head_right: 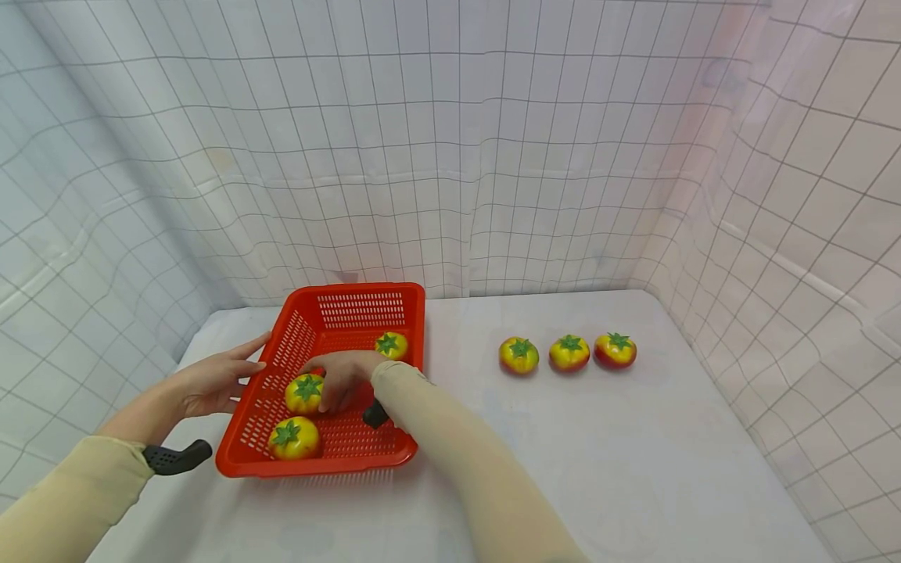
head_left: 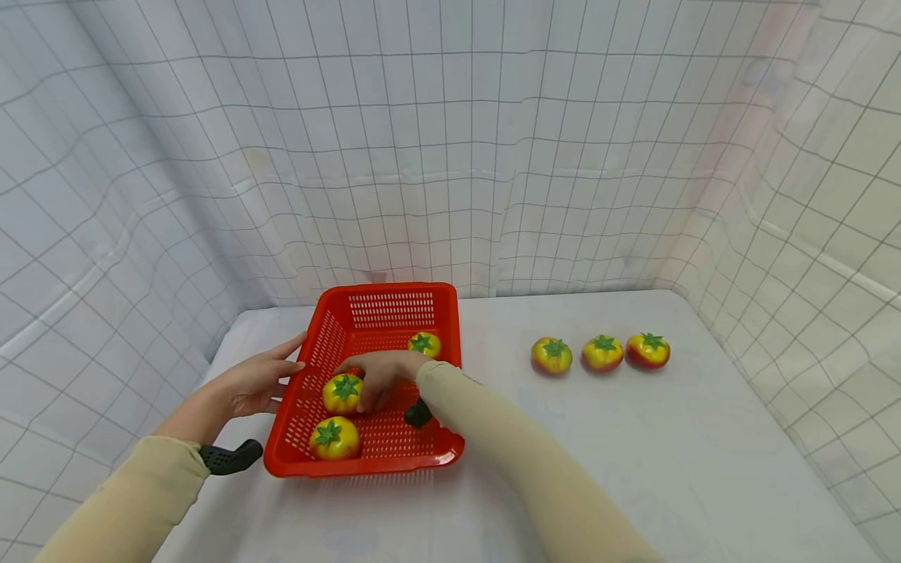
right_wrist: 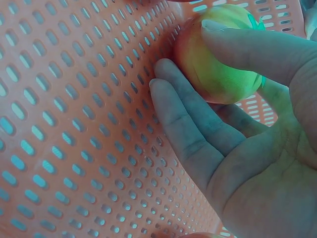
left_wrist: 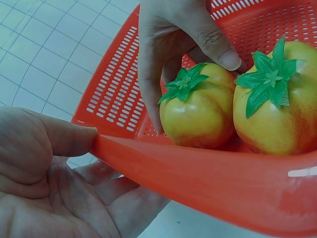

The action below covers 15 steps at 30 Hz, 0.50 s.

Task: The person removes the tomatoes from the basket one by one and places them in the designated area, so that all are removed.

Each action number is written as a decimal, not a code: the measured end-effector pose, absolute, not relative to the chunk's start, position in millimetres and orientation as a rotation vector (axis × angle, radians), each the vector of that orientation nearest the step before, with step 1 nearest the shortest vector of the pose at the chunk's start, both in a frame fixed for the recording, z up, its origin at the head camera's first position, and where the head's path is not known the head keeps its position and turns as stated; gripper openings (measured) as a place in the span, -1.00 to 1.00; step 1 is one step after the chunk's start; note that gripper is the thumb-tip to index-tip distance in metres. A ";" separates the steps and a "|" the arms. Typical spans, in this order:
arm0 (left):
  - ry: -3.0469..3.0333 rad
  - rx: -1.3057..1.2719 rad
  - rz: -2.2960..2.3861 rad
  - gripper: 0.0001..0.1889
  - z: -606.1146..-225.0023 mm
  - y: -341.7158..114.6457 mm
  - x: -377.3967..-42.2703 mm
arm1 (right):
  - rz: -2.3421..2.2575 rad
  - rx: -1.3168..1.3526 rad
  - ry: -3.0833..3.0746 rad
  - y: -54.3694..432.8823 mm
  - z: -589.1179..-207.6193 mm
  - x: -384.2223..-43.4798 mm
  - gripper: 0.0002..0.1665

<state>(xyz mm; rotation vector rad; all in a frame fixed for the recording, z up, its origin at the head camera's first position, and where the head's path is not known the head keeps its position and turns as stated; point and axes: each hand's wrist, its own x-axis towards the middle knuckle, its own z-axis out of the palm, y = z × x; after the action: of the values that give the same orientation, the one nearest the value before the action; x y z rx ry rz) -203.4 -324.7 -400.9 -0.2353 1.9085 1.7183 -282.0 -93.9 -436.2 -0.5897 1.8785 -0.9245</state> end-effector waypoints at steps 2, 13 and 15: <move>1.909 -0.238 1.718 -0.22 -401.1 -324.7 -203.6 | -0.928 -0.588 1.873 -93.7 -436.2 -282.1 -0.14; 1.909 -0.231 1.714 -0.21 -401.1 -325.1 -203.6 | -0.901 -0.708 1.919 -90.3 -434.7 -285.0 -0.24; 1.908 -0.233 1.714 -0.21 -400.9 -325.2 -203.4 | -0.903 -0.729 1.912 -89.7 -433.7 -286.1 -0.26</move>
<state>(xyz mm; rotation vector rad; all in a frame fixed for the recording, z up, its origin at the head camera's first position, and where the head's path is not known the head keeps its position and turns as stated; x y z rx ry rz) -203.4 -325.2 -400.9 -0.2333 1.9081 1.7141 -286.1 -89.7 -433.7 -0.7285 1.9122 -0.9026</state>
